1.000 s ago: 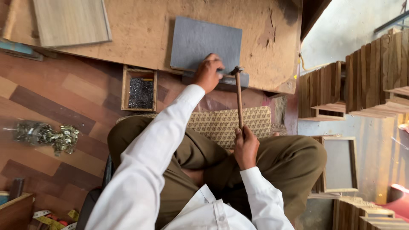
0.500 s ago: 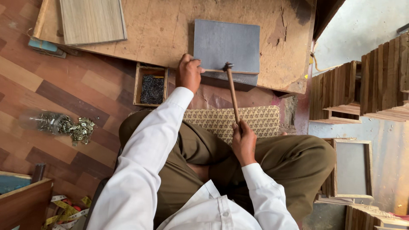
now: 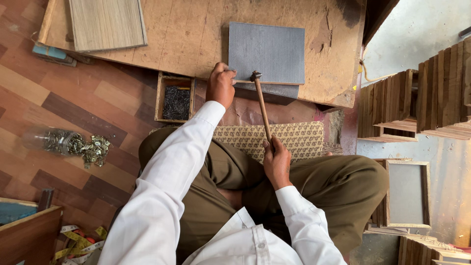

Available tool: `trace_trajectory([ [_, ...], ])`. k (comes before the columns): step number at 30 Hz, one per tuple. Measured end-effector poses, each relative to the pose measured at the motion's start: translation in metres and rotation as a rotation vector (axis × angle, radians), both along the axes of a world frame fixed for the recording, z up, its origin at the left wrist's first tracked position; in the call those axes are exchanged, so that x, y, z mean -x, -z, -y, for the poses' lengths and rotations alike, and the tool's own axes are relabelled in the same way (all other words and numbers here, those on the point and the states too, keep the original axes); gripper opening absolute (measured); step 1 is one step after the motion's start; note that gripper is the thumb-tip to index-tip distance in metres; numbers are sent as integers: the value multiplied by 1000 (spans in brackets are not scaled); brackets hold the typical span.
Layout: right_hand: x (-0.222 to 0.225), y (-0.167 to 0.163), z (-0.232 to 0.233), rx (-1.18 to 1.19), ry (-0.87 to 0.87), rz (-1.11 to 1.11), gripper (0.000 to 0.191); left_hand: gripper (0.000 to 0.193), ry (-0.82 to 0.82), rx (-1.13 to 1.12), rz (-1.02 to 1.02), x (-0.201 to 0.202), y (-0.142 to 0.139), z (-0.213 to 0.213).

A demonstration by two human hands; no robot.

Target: The person sits cross-legged on a mat and uses a hammer to drive staples into the edges of rectangular boards. They repeatedly pick up boards, position them on a wooden workbench, and hammer staples along the sides before moving the finished pieces to a stack nearby.

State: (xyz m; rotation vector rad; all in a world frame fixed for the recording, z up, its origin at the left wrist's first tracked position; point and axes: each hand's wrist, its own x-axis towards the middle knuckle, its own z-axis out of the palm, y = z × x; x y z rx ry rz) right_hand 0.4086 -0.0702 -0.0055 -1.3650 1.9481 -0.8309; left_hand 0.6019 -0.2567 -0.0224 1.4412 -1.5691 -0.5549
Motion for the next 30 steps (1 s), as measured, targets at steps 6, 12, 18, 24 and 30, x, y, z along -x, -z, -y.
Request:
trace_trajectory([
  [6, 7, 8, -2, 82, -3, -76, 33, 14, 5, -61, 291, -38, -7, 0],
  [12, 11, 9, -5, 141, 4, -51, 30, 16, 158, -537, 663, -136, 7, -26],
  [18, 8, -1, -4, 23, 21, 10, 25, 38, 323, -619, 869, -153, 18, -45],
  [24, 7, -3, -3, 81, -6, 3, 24, 36, 379, -577, 858, -152, 12, -43],
  [30, 7, -2, -3, 34, 20, 2, 30, 42, 343, -598, 777, -147, 1, -48],
])
